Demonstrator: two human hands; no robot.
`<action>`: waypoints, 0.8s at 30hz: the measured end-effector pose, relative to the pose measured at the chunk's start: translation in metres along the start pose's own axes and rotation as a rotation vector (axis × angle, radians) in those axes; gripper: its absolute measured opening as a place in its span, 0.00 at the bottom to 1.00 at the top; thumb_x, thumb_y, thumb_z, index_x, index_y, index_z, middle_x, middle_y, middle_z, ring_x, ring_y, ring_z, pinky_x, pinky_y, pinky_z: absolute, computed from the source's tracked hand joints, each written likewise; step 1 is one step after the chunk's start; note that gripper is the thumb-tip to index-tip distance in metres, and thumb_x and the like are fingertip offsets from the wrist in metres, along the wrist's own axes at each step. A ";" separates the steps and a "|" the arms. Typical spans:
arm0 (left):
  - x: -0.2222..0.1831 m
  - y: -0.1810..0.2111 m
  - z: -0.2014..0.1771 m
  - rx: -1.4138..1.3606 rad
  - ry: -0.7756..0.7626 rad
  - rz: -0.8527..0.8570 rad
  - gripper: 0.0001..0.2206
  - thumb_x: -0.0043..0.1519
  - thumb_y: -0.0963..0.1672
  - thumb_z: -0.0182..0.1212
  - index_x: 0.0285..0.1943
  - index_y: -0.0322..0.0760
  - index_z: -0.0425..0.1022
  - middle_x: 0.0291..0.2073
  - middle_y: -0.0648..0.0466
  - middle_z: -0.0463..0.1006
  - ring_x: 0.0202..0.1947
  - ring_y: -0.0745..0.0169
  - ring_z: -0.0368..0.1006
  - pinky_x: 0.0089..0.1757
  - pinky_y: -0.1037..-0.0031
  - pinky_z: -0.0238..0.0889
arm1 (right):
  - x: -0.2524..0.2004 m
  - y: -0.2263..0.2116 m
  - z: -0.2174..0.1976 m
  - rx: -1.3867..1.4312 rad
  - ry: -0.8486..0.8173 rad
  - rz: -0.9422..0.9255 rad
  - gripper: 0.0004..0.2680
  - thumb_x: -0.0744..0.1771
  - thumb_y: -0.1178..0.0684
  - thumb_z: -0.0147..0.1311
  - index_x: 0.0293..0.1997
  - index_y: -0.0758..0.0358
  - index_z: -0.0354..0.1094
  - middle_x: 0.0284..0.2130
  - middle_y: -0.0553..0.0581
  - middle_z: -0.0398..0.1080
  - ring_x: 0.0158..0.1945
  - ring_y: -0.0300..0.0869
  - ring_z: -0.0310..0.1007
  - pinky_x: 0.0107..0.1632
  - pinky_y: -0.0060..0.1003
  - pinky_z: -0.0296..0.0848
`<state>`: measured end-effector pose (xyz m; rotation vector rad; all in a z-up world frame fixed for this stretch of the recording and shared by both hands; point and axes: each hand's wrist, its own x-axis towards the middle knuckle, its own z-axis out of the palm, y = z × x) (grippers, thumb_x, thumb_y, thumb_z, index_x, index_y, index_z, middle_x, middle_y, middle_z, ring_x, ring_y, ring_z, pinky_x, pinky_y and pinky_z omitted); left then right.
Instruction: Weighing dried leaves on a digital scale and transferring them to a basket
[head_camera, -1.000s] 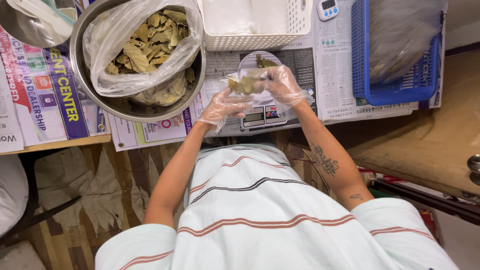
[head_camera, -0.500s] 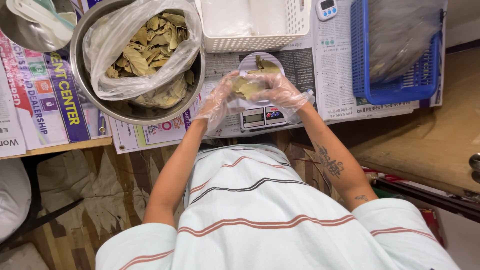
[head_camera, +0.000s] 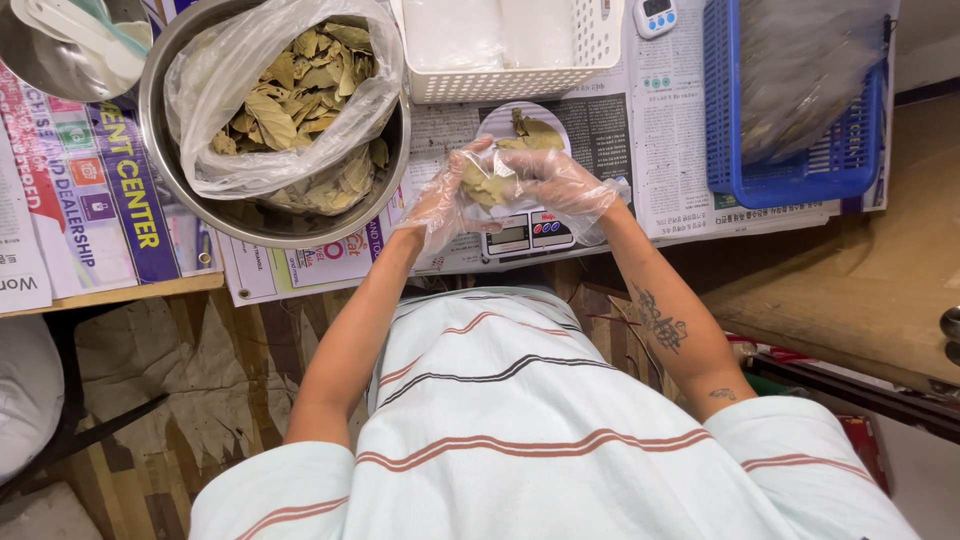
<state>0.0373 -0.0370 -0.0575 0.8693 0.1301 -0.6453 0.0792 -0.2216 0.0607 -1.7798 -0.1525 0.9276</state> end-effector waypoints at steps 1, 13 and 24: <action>0.005 -0.005 -0.005 -0.021 -0.021 -0.021 0.36 0.64 0.66 0.40 0.79 0.59 0.50 0.54 0.41 0.70 0.60 0.34 0.66 0.55 0.28 0.63 | -0.004 -0.008 0.002 -0.045 -0.042 0.025 0.14 0.66 0.63 0.56 0.59 0.60 0.69 0.57 0.66 0.69 0.58 0.54 0.69 0.64 0.51 0.67; 0.013 -0.005 0.002 -0.068 0.040 -0.009 0.30 0.65 0.64 0.41 0.75 0.62 0.60 0.63 0.45 0.75 0.55 0.40 0.77 0.49 0.41 0.76 | 0.003 -0.012 0.003 -0.192 -0.111 0.053 0.08 0.65 0.63 0.59 0.47 0.61 0.73 0.57 0.64 0.64 0.60 0.57 0.64 0.66 0.56 0.58; 0.004 0.001 0.014 -0.302 -0.006 -0.046 0.37 0.63 0.63 0.44 0.80 0.54 0.48 0.67 0.40 0.68 0.43 0.56 0.78 0.47 0.58 0.81 | 0.008 0.042 -0.006 -0.148 -0.033 0.079 0.16 0.69 0.61 0.49 0.66 0.57 0.64 0.53 0.66 0.71 0.53 0.51 0.73 0.57 0.47 0.72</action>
